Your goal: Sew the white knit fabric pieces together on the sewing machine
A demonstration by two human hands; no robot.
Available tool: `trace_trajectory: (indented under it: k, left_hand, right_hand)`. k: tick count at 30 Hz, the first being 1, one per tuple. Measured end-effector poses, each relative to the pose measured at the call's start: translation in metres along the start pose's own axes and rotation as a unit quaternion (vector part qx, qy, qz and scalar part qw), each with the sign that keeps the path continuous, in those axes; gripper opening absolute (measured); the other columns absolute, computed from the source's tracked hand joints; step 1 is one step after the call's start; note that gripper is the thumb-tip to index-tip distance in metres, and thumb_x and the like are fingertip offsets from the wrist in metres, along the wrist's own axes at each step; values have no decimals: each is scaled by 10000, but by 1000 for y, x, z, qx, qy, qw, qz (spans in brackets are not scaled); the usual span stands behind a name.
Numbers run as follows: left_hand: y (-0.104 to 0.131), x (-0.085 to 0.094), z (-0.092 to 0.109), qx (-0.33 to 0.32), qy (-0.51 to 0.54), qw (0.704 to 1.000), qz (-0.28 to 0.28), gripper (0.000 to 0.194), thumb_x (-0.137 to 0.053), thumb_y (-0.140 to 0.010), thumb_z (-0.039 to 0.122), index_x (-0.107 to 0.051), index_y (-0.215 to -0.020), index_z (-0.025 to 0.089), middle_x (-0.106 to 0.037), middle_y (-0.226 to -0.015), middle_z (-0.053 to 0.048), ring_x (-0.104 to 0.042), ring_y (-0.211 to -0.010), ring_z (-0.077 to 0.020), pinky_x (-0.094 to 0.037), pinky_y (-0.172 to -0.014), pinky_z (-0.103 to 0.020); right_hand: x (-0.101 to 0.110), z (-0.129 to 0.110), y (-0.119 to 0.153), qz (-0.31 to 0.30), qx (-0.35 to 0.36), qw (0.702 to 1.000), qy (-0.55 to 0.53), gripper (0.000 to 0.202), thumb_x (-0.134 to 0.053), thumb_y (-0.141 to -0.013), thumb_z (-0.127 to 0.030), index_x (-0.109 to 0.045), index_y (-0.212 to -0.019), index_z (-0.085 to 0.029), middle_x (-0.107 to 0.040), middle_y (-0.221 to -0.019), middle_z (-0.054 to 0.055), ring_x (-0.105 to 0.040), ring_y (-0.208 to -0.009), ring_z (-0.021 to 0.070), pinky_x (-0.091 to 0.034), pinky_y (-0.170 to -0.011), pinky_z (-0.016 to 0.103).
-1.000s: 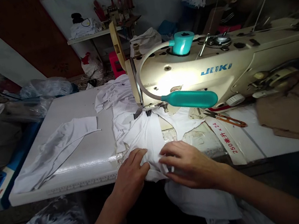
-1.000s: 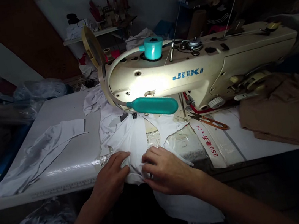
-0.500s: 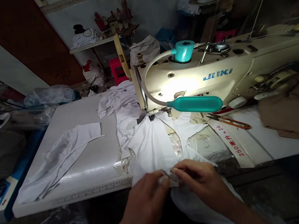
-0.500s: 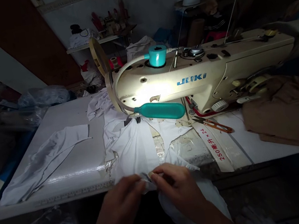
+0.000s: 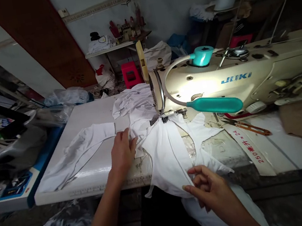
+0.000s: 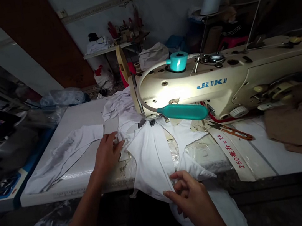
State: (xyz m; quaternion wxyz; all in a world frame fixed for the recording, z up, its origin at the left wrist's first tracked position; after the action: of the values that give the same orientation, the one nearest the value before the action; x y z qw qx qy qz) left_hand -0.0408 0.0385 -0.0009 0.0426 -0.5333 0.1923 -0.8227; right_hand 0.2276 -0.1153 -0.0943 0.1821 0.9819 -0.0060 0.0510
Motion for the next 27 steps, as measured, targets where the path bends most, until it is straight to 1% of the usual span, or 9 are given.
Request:
trace_trajectory:
  k: [3, 5, 10, 13, 17, 21, 23, 25, 27]
  left_hand:
    - [-10, -7, -13, -1, 15, 999, -38, 143, -581, -982, 283, -691, -1048, 218, -676, -1018, -70, -673, -911, -240, -530, -781, -345]
    - [-15, -3, -21, 1, 23, 999, -34, 131, -552, -977, 250, -672, -932, 222, -677, -943, -43, -659, -817, -207, -504, -735, -317]
    - [-26, 32, -44, 25, -15, 998, 60, 174, -502, -1005, 287, -655, -996, 206, -671, -982, -58, -640, -808, -207, -464, -683, -303]
    - [-17, 35, -36, 7, -79, 995, 62, 203, -484, -1017, 281, -667, -1059, 203, -661, -1090, -92, -646, -899, -241, -465, -679, -313]
    - [13, 10, -1, -55, -68, 996, 16, 258, -519, -1033, 355, -640, -1209, 210, -646, -1164, -111, -632, -1063, -283, -526, -823, -363]
    - [29, -8, 12, -51, -9, 998, -28, 223, -557, -1012, 422, -646, -994, 219, -655, -1028, -91, -622, -1021, -290, -530, -844, -393]
    - [23, -6, 8, -24, 60, 996, -54, 247, -557, -1007, 429, -619, -889, 222, -658, -926, -60, -639, -895, -246, -527, -778, -360]
    - [12, 4, -2, 37, 146, 986, -65, 260, -589, -987, 461, -611, -877, 226, -647, -795, -16, -631, -733, -195, -501, -660, -304]
    - [-1, 22, -10, 103, 217, 970, -24, 257, -622, -967, 479, -611, -910, 229, -611, -693, 23, -593, -615, -159, -458, -576, -266]
  right_hand:
    - [3, 8, 3, -1, -21, 1000, -6, 565, -842, -748, -585, -595, -1076, -197, -601, -721, -40, -572, -451, 128, -404, -342, 215]
    - [4, 10, 4, -5, -33, 999, -14, 549, -839, -734, -622, -617, -969, -179, -621, -717, -16, -580, -451, 130, -406, -347, 216]
    - [1, 6, 5, -25, -36, 998, -34, 550, -773, -789, -688, -638, -868, -162, -556, -571, -30, -558, -433, 127, -401, -352, 201]
    - [-6, 3, 5, -64, -44, 996, -47, 564, -740, -810, -714, -633, -858, -162, -520, -518, -46, -507, -403, 107, -370, -339, 186]
    - [-11, 3, 6, -91, -41, 994, -46, 548, -691, -861, -712, -615, -830, -170, -499, -497, -53, -480, -393, 92, -346, -342, 169]
    - [-7, 4, 6, -80, -33, 995, -45, 530, -711, -857, -693, -617, -840, -171, -526, -569, -49, -508, -397, 93, -334, -331, 172]
    - [-6, 2, 7, -82, -30, 995, -38, 529, -700, -869, -691, -631, -845, -167, -512, -549, -53, -494, -386, 88, -319, -332, 170]
    - [-7, -1, 9, -94, -32, 994, -35, 533, -682, -882, -695, -634, -835, -166, -493, -520, -57, -485, -382, 86, -319, -339, 170]
    - [-9, -5, 13, -110, -37, 992, -40, 546, -670, -882, -709, -618, -806, -172, -477, -496, -62, -476, -373, 86, -320, -340, 170]
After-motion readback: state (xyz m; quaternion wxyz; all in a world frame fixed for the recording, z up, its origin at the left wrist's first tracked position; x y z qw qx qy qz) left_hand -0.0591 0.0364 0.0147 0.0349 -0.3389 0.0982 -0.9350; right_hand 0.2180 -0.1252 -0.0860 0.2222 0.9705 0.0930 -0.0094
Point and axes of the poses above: each hand's wrist, its own y-axis away from the middle knuckle, its own x-axis out of the back of the hand, z = x × y, the point moved 6 cm from there along -y, towards the middle knuckle
